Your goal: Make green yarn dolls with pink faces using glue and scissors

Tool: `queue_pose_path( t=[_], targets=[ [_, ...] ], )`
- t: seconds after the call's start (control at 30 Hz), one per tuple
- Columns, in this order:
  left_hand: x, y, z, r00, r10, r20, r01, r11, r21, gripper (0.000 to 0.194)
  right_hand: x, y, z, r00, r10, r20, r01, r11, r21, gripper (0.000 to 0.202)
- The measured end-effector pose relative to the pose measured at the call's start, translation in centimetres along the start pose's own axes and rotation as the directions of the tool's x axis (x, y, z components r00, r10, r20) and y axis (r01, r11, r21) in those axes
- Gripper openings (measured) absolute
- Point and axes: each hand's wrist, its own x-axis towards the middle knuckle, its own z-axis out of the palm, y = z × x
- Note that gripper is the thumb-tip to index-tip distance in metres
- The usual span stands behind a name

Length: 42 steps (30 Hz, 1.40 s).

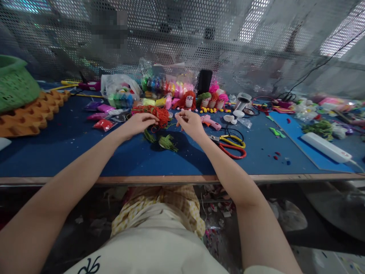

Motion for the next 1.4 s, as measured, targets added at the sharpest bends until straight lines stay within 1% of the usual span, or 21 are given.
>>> queue_pose_path(
  t=[0.03, 0.07, 0.13, 0.2, 0.33, 0.43, 0.5, 0.53, 0.6, 0.63, 0.7, 0.73, 0.77, 0.83, 0.97, 1.13, 1.17, 1.2, 1.3, 1.33, 1.4],
  targets=[
    [0.1, -0.2, -0.7, 0.998, 0.046, -0.04, -0.043, 0.997, 0.071, 0.034, 0.0, 0.0, -0.1, 1.0, -0.009, -0.014, 0.009, 1.0, -0.015, 0.039],
    [0.1, -0.4, -1.3, 0.995, 0.092, -0.043, -0.086, 0.987, 0.137, 0.032, 0.1, 0.0, -0.2, 1.0, -0.019, -0.024, 0.018, 0.999, -0.03, 0.036],
    [0.1, -0.8, -2.4, 0.985, 0.169, 0.028, -0.17, 0.958, 0.231, 0.025, 0.1, 0.0, -0.4, 0.999, -0.033, -0.033, 0.031, 0.998, -0.062, 0.032],
    [0.0, -1.2, -2.8, 0.972, 0.231, 0.048, -0.235, 0.925, 0.298, 0.024, 0.1, 0.1, -0.4, 0.999, -0.042, -0.021, 0.04, 0.995, -0.092, 0.031],
    [0.3, -2.0, -2.4, 0.935, 0.356, -0.005, -0.326, 0.861, 0.391, 0.029, 0.0, 0.7, 0.0, 0.998, -0.058, 0.032, 0.062, 0.99, -0.127, 0.031],
    [0.5, -2.6, -2.1, 0.869, 0.491, -0.063, -0.381, 0.746, 0.547, 0.029, -0.3, 0.6, 0.5, 0.994, -0.078, 0.08, 0.087, 0.988, -0.125, 0.038],
    [0.5, -3.0, -2.0, 0.834, 0.55, -0.052, -0.405, 0.673, 0.619, 0.03, -0.6, 0.1, 0.5, 0.984, -0.104, 0.142, 0.12, 0.987, -0.106, 0.046],
    [0.5, -3.1, -1.9, 0.829, 0.559, -0.029, -0.419, 0.655, 0.629, 0.031, -0.8, -0.3, 0.3, 0.975, -0.118, 0.188, 0.136, 0.987, -0.087, 0.05],
    [0.4, -3.3, -1.6, 0.826, 0.564, 0.025, -0.45, 0.632, 0.631, 0.032, -1.2, -1.4, -0.1, 0.917, -0.17, 0.36, 0.201, 0.978, -0.051, 0.052],
    [0.4, -3.3, -1.3, 0.829, 0.558, 0.049, -0.458, 0.625, 0.632, 0.034, -1.4, -1.8, -0.4, 0.859, -0.202, 0.471, 0.251, 0.967, -0.041, 0.052],
    [0.6, -3.5, -0.7, 0.85, 0.522, 0.068, -0.441, 0.635, 0.634, 0.036, -1.8, -2.6, -0.7, 0.699, -0.247, 0.671, 0.381, 0.923, -0.058, 0.052],
    [0.8, -3.6, -0.4, 0.869, 0.491, 0.064, -0.416, 0.653, 0.633, 0.037, -1.9, -2.7, -0.7, 0.638, -0.249, 0.728, 0.437, 0.896, -0.076, 0.054],
    [0.9, -3.8, -0.1, 0.89, 0.454, 0.044, -0.378, 0.68, 0.629, 0.038, -2.1, -2.8, -0.6, 0.604, -0.249, 0.757, 0.48, 0.872, -0.095, 0.054],
    [1.5, -4.2, 0.3, 0.923, 0.385, -0.007, -0.301, 0.733, 0.61, 0.038, -2.2, -2.5, -0.2, 0.598, -0.265, 0.756, 0.517, 0.849, -0.111, 0.048],
    [2.8, -5.4, 0.1, 0.936, 0.34, -0.095, -0.221, 0.774, 0.593, 0.045, -1.8, -1.7, 0.5, 0.615, -0.336, 0.714, 0.505, 0.863, -0.029, 0.034],
    [4.1, -7.0, -0.6, 0.935, 0.307, -0.178, -0.16, 0.814, 0.559, 0.044, -1.3, -1.6, -0.2, 0.706, -0.24, 0.666, 0.25, 0.965, 0.084, 0.032],
    [4.2, -7.2, -0.6, 0.934, 0.305, -0.187, -0.156, 0.818, 0.554, 0.043, -1.3, -1.7, -0.5, 0.703, -0.231, 0.672, 0.227, 0.969, 0.096, 0.032],
    [4.3, -7.3, -0.6, 0.932, 0.306, -0.194, -0.156, 0.821, 0.55, 0.043, -1.3, -1.8, -0.7, 0.681, -0.234, 0.694, 0.236, 0.967, 0.095, 0.031],
    [4.2, -7.6, -0.5, 0.923, 0.321, -0.213, -0.161, 0.824, 0.543, 0.042, -1.4, -2.1, -1.1, 0.58, -0.252, 0.774, 0.373, 0.928, 0.023, 0.03],
    [4.2, -7.6, -0.5, 0.919, 0.326, -0.221, -0.162, 0.825, 0.541, 0.043, -1.4, -2.1, -1.0, 0.574, -0.255, 0.778, 0.415, 0.91, -0.008, 0.028],
    [4.1, -7.7, -0.5, 0.914, 0.334, -0.231, -0.166, 0.827, 0.537, 0.044, -1.3, -2.0, -0.6, 0.607, -0.266, 0.749, 0.444, 0.895, -0.042, 0.027]
  ],
)
